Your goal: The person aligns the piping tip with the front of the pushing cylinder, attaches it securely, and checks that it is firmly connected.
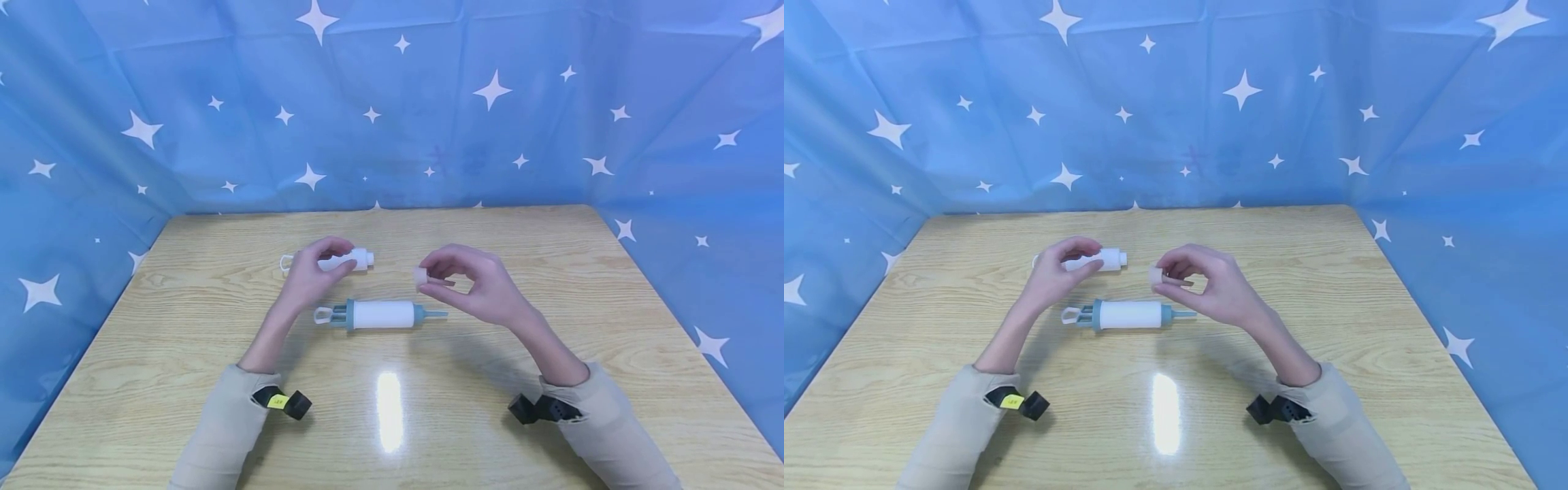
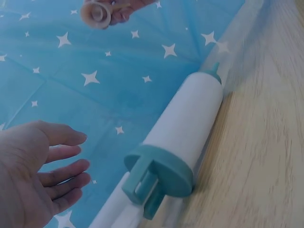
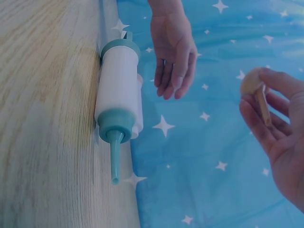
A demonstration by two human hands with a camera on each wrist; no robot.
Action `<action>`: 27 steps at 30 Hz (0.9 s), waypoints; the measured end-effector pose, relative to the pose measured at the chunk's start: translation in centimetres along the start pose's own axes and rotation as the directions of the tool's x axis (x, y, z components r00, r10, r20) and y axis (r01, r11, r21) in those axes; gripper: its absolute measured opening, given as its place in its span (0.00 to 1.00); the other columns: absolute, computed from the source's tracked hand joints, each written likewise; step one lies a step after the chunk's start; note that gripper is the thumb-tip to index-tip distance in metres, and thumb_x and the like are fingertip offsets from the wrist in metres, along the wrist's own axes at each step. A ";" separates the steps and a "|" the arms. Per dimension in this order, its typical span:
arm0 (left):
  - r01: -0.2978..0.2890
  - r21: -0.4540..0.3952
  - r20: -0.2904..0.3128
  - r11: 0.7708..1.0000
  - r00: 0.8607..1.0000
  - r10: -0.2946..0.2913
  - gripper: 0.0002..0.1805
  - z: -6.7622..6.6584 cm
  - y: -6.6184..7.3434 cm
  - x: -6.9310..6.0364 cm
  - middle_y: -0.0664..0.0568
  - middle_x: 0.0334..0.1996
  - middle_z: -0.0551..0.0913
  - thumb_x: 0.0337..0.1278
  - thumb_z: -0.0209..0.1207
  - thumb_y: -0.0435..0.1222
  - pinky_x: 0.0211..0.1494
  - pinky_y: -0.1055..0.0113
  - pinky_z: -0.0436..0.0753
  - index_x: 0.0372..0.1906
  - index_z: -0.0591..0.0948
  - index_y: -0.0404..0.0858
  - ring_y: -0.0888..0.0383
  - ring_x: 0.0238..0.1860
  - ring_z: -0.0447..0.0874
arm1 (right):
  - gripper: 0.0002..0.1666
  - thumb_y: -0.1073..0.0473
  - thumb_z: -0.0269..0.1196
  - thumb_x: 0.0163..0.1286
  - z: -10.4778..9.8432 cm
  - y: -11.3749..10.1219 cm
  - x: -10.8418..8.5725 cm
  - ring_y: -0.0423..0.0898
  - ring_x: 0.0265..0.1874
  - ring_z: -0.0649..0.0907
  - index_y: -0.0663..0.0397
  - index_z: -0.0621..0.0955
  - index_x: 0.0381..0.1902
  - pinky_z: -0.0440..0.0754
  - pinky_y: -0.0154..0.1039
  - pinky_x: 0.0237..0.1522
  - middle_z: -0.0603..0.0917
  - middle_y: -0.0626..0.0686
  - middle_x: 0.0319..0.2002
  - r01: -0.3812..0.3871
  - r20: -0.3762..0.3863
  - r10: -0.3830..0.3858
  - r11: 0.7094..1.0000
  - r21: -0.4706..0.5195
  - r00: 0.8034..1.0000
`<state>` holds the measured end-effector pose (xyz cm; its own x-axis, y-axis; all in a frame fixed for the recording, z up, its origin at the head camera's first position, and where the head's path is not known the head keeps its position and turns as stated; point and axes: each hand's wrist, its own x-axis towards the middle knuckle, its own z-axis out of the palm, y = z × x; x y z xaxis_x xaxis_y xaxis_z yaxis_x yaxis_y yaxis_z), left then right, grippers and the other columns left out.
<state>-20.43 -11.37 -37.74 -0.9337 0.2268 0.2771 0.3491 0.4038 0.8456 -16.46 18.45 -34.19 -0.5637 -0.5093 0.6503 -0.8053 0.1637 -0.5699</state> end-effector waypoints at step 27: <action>0.028 0.214 0.018 0.976 0.999 -0.032 0.23 -0.7 -2.4 0.2 0.38 0.58 0.80 0.57 0.70 0.35 0.65 0.47 0.73 0.57 0.83 0.33 0.41 0.61 0.76 | 0.23 0.77 0.74 0.53 0.0 -0.1 0.1 0.43 0.35 0.86 0.61 0.84 0.47 0.84 0.33 0.39 0.87 0.51 0.38 -0.003 0.003 0.003 1.000 0.010 1.000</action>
<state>-21.50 -12.89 -39.39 -0.9429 0.2294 0.2416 0.3322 0.5903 0.7356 -16.43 18.40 -34.11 -0.5652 -0.5117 0.6471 -0.8019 0.1565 -0.5766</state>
